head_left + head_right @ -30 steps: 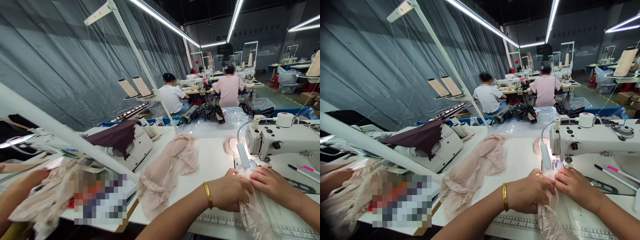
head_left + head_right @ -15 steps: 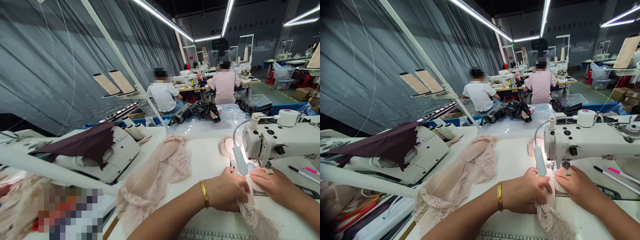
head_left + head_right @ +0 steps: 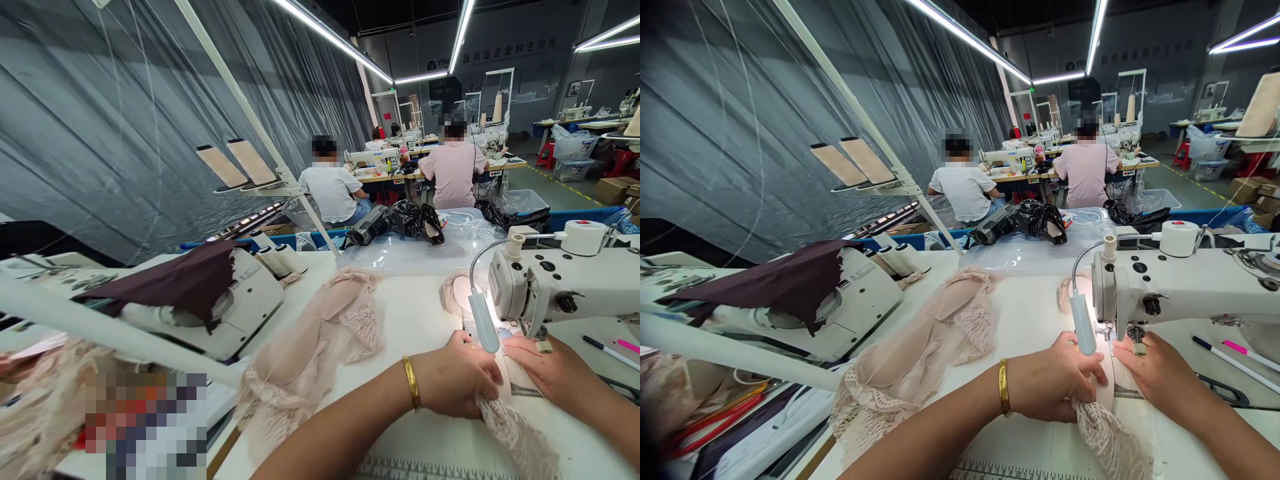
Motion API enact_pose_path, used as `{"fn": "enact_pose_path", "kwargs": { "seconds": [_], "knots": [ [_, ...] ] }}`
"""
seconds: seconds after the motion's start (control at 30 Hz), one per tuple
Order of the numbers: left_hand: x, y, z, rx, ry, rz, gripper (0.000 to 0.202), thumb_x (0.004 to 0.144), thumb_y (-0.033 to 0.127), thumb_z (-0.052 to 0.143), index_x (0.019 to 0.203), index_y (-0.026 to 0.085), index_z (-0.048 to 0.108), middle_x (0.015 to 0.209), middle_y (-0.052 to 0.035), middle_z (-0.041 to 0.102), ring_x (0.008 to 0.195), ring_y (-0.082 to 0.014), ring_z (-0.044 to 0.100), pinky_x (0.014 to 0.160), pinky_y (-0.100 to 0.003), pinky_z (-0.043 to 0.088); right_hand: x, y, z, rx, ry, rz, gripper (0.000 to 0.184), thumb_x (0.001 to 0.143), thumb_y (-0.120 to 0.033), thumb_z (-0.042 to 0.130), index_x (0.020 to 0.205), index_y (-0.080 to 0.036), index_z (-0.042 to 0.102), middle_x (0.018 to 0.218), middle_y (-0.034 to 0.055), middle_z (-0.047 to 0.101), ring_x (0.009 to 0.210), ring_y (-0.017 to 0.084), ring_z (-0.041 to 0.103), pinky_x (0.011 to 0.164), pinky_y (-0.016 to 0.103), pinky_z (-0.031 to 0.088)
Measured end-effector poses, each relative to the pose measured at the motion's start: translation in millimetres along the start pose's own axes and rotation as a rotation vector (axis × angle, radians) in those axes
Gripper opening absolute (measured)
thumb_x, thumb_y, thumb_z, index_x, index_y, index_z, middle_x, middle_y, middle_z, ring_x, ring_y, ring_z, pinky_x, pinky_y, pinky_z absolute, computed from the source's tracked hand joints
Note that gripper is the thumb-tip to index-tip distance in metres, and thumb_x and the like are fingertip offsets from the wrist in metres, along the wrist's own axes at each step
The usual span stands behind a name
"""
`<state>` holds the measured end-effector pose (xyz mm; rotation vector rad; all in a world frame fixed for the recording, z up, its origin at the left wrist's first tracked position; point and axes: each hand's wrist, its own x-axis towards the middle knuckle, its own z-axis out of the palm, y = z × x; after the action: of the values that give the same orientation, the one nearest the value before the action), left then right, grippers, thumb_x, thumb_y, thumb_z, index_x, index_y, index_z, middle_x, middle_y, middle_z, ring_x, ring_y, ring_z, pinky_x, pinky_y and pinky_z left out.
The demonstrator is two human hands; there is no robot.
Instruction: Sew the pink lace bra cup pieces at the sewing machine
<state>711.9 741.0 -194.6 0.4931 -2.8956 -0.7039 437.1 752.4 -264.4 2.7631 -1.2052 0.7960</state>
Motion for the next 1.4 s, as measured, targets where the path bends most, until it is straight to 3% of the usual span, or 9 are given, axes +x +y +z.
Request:
{"fn": "enact_pose_path", "kwargs": {
  "seconds": [0.33, 0.5, 0.63, 0.97, 1.13, 1.4],
  "knots": [
    [0, 4, 3.0, 0.037, 0.014, -0.009, 0.017, 0.087, 0.027, 0.079, 0.072, 0.019, 0.074, 0.118, -0.0038, 0.077, 0.077, -0.0162, 0.065, 0.082, -0.041, 0.031, -6, 7, 7, -0.012, -0.031, -0.047, 0.039, 0.101, -0.014, 0.045, 0.116, -0.031, 0.077, 0.107, 0.0064, 0.080, 0.098, 0.027, 0.072, 0.082, 0.036, 0.060],
    [-1, 2, 2.0, 0.066, -0.040, -0.042, 0.018, 0.089, 0.022, 0.075, 0.072, 0.018, 0.071, 0.127, -0.0027, 0.075, 0.089, -0.0185, 0.069, 0.086, -0.044, 0.032, -7, 10, 8, -0.105, -0.023, -0.094, 0.042, 0.103, -0.014, 0.042, 0.121, -0.030, 0.076, 0.112, 0.0053, 0.079, 0.101, 0.025, 0.072, 0.083, 0.034, 0.061],
    [-1, -3, 2.9, 0.075, -0.013, -0.020, 0.019, 0.090, 0.019, 0.073, 0.072, 0.017, 0.068, 0.124, -0.0013, 0.077, 0.104, -0.0215, 0.071, 0.089, -0.044, 0.032, -5, 13, 5, -0.109, -0.047, -0.108, 0.047, 0.102, -0.013, 0.042, 0.129, -0.032, 0.074, 0.115, 0.0046, 0.079, 0.103, 0.025, 0.074, 0.087, 0.036, 0.063],
    [1, -16, 1.3, 0.157, 0.055, -0.040, 0.018, 0.081, 0.010, 0.075, 0.069, 0.017, 0.063, 0.121, 0.0027, 0.079, 0.106, -0.0201, 0.071, 0.091, -0.042, 0.029, -7, 14, 6, -0.090, -0.062, -0.093, 0.049, 0.102, -0.013, 0.040, 0.134, -0.033, 0.072, 0.107, 0.0051, 0.079, 0.095, 0.024, 0.074, 0.081, 0.035, 0.062],
    [1, -23, 4.3, 0.199, 0.100, -0.036, 0.018, 0.080, 0.008, 0.073, 0.069, 0.016, 0.061, 0.123, 0.0028, 0.079, 0.107, -0.0204, 0.070, 0.091, -0.042, 0.027, -5, 9, -1, -0.006, -0.059, -0.139, 0.045, 0.103, -0.013, 0.042, 0.130, -0.032, 0.073, 0.117, 0.0050, 0.079, 0.097, 0.024, 0.073, 0.079, 0.034, 0.060],
    [-1, -20, 6.9, 0.225, 0.143, 0.028, 0.020, 0.080, 0.002, 0.062, 0.067, 0.015, 0.055, 0.111, 0.0084, 0.083, 0.093, -0.0145, 0.070, 0.097, -0.046, 0.024, 3, -18, -22, 0.276, -0.211, -0.296, 0.030, 0.112, -0.017, 0.043, 0.124, -0.021, 0.070, 0.119, 0.0106, 0.075, 0.110, 0.024, 0.067, 0.087, 0.037, 0.057]
  ]
}}
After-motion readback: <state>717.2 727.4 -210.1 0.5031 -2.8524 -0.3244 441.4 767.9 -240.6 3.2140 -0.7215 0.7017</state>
